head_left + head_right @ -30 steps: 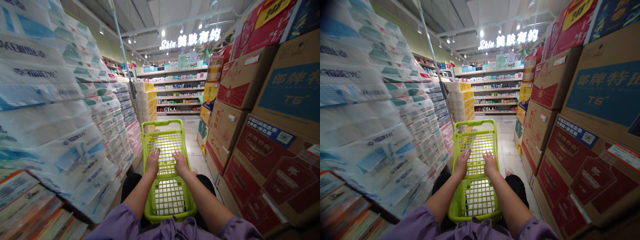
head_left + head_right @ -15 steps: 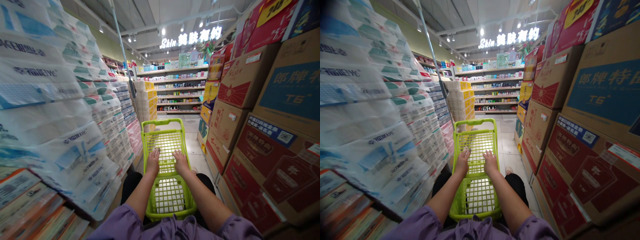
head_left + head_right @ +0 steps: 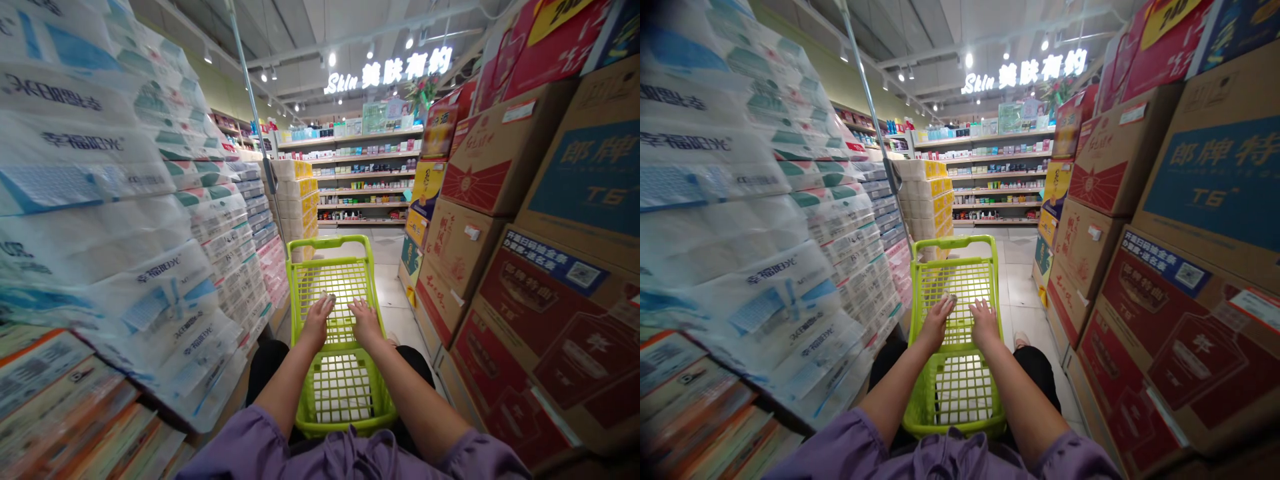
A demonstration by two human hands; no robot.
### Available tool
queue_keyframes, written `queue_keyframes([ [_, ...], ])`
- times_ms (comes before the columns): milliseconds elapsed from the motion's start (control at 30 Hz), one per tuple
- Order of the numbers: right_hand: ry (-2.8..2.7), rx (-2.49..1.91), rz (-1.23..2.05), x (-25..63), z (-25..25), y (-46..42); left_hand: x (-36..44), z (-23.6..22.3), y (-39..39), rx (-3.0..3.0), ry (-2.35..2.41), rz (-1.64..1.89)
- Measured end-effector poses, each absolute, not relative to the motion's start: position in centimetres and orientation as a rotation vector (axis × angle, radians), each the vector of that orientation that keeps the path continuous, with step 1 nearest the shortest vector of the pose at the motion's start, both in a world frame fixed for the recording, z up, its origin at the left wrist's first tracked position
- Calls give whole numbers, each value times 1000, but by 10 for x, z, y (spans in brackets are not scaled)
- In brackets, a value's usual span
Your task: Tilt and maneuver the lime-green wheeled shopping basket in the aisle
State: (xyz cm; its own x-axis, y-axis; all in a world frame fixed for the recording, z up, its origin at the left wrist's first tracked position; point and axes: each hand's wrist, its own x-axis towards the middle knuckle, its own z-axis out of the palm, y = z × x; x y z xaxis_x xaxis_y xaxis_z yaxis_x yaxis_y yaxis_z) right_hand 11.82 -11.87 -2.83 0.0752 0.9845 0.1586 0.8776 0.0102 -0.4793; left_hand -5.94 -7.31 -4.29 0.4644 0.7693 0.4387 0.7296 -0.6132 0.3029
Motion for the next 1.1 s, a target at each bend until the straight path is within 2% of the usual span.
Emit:
queue_keyframes([
  [133, -1831, -1896, 314, 119, -28, -118, -55, -28, -96, 2630, 1554, 713],
  [267, -1829, -1876, 297, 121, -29, -117, -62, -13, -115, 2723, 1528, 554],
  [533, -1832, -1873, 301, 123, -31, -115, -71, -11, -103, 2500, 1628, 227],
  [767, -1880, -1932, 282, 122, -28, -115, -68, -13, -101, 2622, 1721, 271],
  [967, -2040, -1919, 417, 128, 3, -110, -69, -9, -100, 2625, 1736, 254],
  [1100, -2037, -1676, 467, 106, 22, -104, -71, -4, -101, 2616, 1720, 253],
])
